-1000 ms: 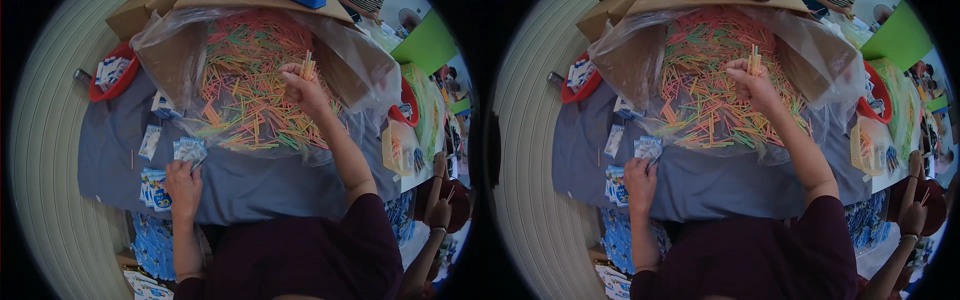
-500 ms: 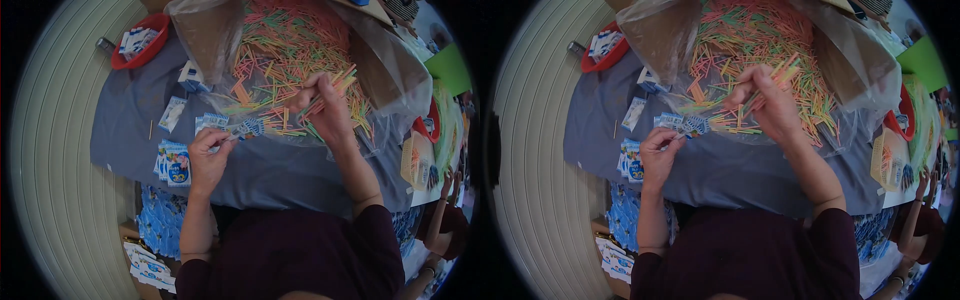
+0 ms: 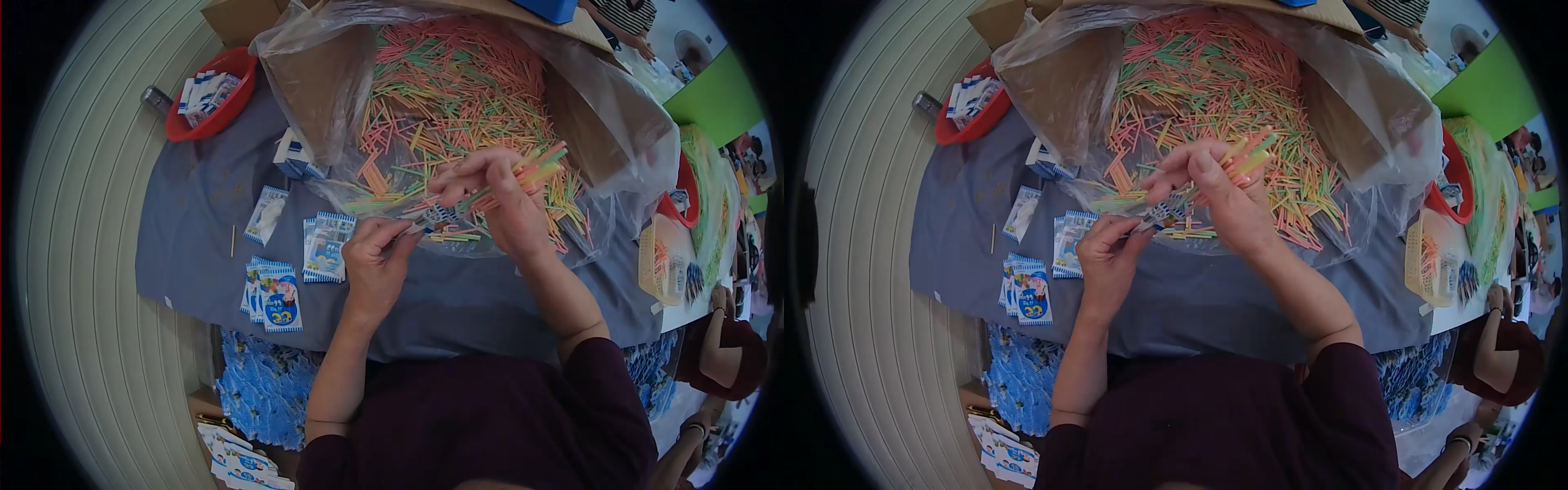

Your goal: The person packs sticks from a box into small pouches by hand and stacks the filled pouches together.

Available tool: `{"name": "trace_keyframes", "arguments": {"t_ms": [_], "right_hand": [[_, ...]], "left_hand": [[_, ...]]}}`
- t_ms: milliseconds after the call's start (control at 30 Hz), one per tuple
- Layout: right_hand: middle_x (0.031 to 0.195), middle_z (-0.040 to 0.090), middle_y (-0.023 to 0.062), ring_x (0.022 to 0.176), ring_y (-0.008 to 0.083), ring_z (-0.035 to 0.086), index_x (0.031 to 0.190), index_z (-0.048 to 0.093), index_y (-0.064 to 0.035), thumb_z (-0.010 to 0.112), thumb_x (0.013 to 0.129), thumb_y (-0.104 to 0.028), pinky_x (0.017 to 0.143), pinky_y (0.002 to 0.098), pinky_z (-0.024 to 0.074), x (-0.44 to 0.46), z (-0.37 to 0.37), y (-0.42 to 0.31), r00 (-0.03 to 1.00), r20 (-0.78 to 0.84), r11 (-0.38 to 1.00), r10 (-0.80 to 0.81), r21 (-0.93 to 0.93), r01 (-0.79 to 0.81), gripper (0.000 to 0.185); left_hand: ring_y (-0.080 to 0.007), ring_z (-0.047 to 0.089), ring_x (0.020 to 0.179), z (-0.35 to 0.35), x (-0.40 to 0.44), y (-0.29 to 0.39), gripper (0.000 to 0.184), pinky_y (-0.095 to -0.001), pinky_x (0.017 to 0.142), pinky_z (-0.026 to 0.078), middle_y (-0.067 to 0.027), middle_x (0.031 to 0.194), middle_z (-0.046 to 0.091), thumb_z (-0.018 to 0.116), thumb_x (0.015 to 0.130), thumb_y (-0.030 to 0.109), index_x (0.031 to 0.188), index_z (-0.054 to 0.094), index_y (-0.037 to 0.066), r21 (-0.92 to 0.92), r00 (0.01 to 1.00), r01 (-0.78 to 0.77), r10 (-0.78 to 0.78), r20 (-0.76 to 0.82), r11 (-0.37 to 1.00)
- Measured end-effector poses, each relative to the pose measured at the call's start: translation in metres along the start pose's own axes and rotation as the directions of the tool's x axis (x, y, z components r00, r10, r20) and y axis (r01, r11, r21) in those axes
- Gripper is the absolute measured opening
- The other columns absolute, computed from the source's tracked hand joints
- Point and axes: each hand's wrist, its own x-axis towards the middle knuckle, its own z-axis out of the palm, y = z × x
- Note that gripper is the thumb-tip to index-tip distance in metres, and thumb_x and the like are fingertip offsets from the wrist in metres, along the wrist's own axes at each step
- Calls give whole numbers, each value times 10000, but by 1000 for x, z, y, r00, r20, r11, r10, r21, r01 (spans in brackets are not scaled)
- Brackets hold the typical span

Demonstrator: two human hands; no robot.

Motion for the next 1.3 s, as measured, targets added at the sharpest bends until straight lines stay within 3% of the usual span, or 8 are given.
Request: {"name": "trace_keyframes", "arguments": {"t_ms": [467, 667, 867, 1000, 1067, 1167, 1233, 1300], "right_hand": [[1156, 649, 147, 1195, 265, 549, 1167, 625, -12, 382, 982, -604, 1022, 418, 408, 14, -10, 27, 948, 284, 961, 145, -269, -67, 666], [1206, 630, 133, 1160, 249, 561, 1346, 522, -12, 482, 861, -723, 1032, 415, 404, 44, -16, 18, 989, 126, 985, 82, -163, -61, 862], [1230, 623, 115, 1157, 213, 567, 1334, 530, -21, 389, 980, -563, 1014, 384, 428, 51, -22, 15, 967, 239, 934, 83, -357, 9, 663], [1170, 629, 94, 1122, 184, 558, 1300, 577, -42, 402, 992, -517, 945, 346, 460, 45, -26, 12, 988, 139, 922, 66, -388, -7, 593], [1158, 634, 62, 1025, 163, 590, 1231, 617, -41, 555, 948, -433, 820, 324, 494, 37, -25, 19, 997, 65, 997, -52, -59, 56, 487], [854, 651, 47, 759, 178, 609, 993, 674, -34, 756, 778, -80, 657, 329, 453, 14, -24, 15, 937, 341, 850, -71, -471, 236, 235], [815, 642, 65, 754, 209, 614, 973, 674, -30, 747, 790, -89, 663, 338, 461, -7, -9, 23, 916, 394, 848, -74, -458, 266, 205], [776, 632, 83, 748, 241, 620, 952, 674, -27, 737, 802, -98, 669, 348, 468, -25, 11, 30, 897, 436, 839, -77, -458, 295, 178]], "left_hand": [[-113, 645, 796, 18, 10, -11, 210, -232, 681, 517, -47, 868, 658, 727, 821, -31, 1029, 709, -18, -178, 1000, -4, 6, 11, 984], [-127, 664, 876, 29, 34, -18, 259, -249, 775, 566, -62, 956, 675, 700, 855, -26, 1113, 668, -39, -512, 940, 341, -289, 180, 788], [-138, 671, 911, 42, 52, -14, 236, -304, 818, 596, -75, 1050, 687, 664, 890, -9, 1125, 654, -15, -654, 948, 314, -194, 251, 688], [-98, 647, 904, 41, 44, -10, 224, -267, 836, 564, -32, 1014, 677, 637, 911, -11, 1135, 651, 0, -515, 943, 321, -217, 253, 795], [-82, 636, 893, 36, 34, -4, 213, -249, 839, 550, -12, 986, 671, 624, 921, -12, 1132, 650, 5, -508, 951, 305, -236, 197, 806], [-91, 623, 844, 15, 10, 3, 193, -234, 790, 520, -11, 932, 665, 641, 906, -3, 1098, 660, -2, -403, 983, 179, -151, 102, 897], [-167, 609, 794, -7, -13, 17, 152, -283, 700, 475, -62, 848, 659, 711, 839, 38, 968, 661, -25, 53, 981, -106, 96, 167, 993], [-233, 577, 714, -28, -40, 27, 140, -333, 662, 456, -98, 785, 623, 740, 783, 42, 879, 661, -22, 193, 987, -22, -9, 160, 981]]}}
